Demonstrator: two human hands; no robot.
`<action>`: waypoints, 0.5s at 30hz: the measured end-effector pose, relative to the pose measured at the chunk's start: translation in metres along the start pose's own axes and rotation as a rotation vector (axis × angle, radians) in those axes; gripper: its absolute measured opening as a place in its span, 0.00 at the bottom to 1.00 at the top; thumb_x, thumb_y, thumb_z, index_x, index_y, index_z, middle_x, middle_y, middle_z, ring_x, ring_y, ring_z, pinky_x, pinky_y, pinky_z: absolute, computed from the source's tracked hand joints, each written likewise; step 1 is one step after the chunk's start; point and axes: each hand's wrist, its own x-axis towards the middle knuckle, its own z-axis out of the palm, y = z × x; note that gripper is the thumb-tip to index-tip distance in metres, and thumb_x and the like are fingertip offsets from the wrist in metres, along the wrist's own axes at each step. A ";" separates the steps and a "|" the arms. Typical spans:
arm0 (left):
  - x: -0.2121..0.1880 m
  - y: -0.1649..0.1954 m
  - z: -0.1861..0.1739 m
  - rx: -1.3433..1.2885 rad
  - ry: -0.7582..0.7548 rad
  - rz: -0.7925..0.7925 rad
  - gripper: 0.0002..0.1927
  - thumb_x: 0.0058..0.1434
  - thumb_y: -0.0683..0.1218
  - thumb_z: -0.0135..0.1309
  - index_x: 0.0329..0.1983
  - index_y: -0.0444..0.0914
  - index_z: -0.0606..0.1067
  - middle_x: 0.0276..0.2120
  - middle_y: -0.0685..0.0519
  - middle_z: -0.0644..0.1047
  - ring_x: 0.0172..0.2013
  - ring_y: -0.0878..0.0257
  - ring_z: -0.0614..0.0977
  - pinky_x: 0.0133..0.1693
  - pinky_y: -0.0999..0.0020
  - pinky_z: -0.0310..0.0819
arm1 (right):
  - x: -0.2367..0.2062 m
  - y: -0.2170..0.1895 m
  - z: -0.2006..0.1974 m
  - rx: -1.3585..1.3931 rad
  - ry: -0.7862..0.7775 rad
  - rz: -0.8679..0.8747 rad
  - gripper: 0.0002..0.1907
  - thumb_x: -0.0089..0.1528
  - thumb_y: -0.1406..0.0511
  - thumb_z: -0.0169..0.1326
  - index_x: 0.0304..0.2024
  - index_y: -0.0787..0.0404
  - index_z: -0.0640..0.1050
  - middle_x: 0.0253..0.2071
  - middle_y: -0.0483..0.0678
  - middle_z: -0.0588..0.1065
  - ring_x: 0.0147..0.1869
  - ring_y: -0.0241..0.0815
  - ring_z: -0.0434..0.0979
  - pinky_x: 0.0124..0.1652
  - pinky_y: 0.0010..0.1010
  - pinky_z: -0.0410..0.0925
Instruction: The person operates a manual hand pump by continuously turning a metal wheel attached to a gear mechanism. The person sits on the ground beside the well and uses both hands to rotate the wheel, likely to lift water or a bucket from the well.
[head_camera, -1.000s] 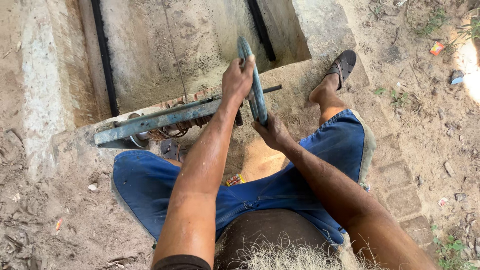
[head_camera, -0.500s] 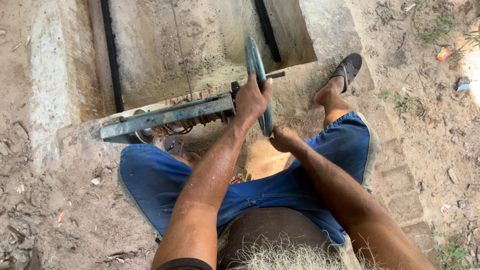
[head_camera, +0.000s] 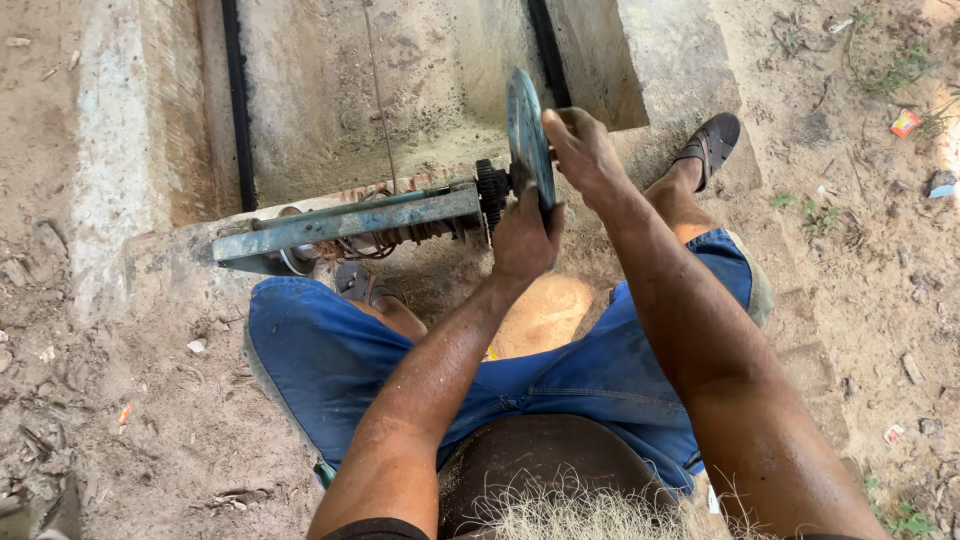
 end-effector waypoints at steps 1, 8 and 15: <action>-0.005 0.001 0.001 0.013 0.022 0.027 0.29 0.72 0.56 0.49 0.59 0.26 0.64 0.27 0.46 0.75 0.19 0.60 0.76 0.15 0.65 0.74 | 0.002 -0.007 0.003 -0.007 -0.004 -0.020 0.30 0.72 0.52 0.46 0.62 0.73 0.71 0.53 0.62 0.77 0.53 0.52 0.81 0.49 0.42 0.78; -0.051 -0.012 0.015 0.126 0.002 0.142 0.25 0.72 0.56 0.53 0.56 0.32 0.64 0.29 0.46 0.75 0.26 0.55 0.79 0.18 0.64 0.75 | 0.013 -0.008 0.027 -0.135 -0.027 0.024 0.29 0.67 0.56 0.53 0.60 0.74 0.69 0.42 0.61 0.78 0.41 0.48 0.81 0.36 0.38 0.78; -0.071 -0.037 0.012 -0.211 -0.127 0.020 0.22 0.75 0.61 0.44 0.54 0.38 0.72 0.32 0.53 0.80 0.32 0.60 0.83 0.28 0.65 0.80 | -0.001 0.022 0.044 -0.090 -0.037 0.021 0.23 0.69 0.59 0.48 0.55 0.74 0.69 0.36 0.58 0.81 0.34 0.41 0.83 0.31 0.33 0.79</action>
